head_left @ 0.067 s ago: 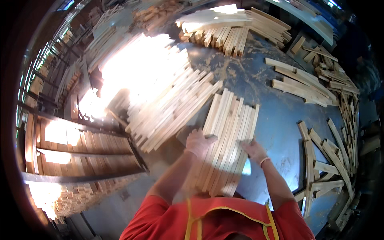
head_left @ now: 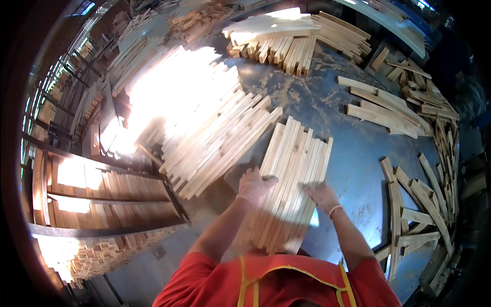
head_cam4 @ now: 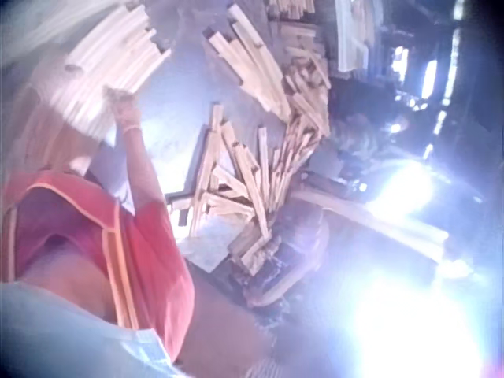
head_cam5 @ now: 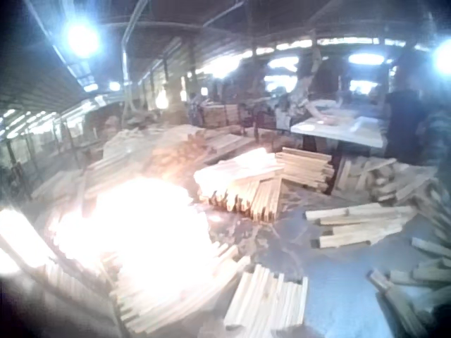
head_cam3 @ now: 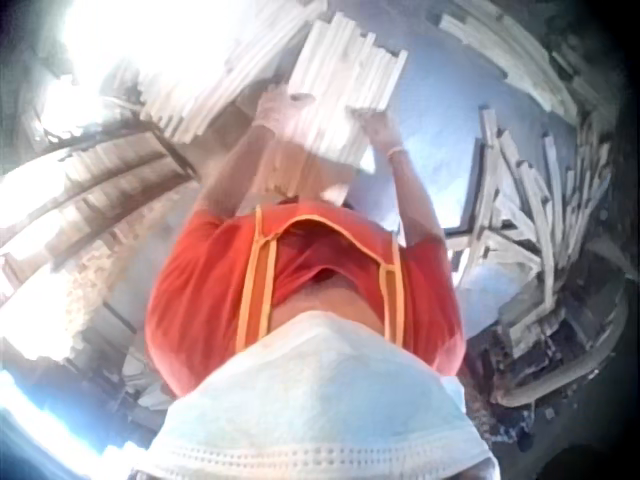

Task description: The person picks up wooden planks from a scattered pile on the floor and arranges them into a neat stack. They handle the planks by hand, repeatedly lifting and placing them to build a growing pile of organized lumber.

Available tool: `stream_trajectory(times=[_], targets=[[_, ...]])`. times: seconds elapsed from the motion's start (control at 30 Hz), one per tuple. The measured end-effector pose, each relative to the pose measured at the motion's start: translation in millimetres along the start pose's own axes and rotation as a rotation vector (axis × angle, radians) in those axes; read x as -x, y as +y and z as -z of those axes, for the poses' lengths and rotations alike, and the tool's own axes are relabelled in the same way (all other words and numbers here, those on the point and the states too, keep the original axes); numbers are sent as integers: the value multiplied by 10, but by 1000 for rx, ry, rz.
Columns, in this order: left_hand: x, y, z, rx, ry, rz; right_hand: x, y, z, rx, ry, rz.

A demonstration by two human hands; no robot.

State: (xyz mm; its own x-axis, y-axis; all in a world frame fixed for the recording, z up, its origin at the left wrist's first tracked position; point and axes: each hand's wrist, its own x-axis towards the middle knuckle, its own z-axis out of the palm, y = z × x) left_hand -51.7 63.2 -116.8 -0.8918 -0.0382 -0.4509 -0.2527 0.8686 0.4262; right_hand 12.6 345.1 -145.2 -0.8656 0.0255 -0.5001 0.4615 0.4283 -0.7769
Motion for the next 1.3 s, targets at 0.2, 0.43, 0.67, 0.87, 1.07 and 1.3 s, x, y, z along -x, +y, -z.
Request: stream_trajectory(times=[0.2,0.43,0.67,0.87,1.07,1.3], targets=[[-34,597,257,70,-1,-134,-81,215,306,-576,48,136],[256,1555,1458,422,504,-726,830,-1608,1188,-422,571,647],[-263,325,855,370,375,-1053,847,-983,434,-858,116,623],[-818,-1418,528,-962,339,-825,719,51,-1150,-117,200,227],[-362,-1295,1111,-1018,65,-866,635,-77,-1388,658,295,152],[685,-2661,937,146,52,-220,665,-488,-1394,-612,150,183]])
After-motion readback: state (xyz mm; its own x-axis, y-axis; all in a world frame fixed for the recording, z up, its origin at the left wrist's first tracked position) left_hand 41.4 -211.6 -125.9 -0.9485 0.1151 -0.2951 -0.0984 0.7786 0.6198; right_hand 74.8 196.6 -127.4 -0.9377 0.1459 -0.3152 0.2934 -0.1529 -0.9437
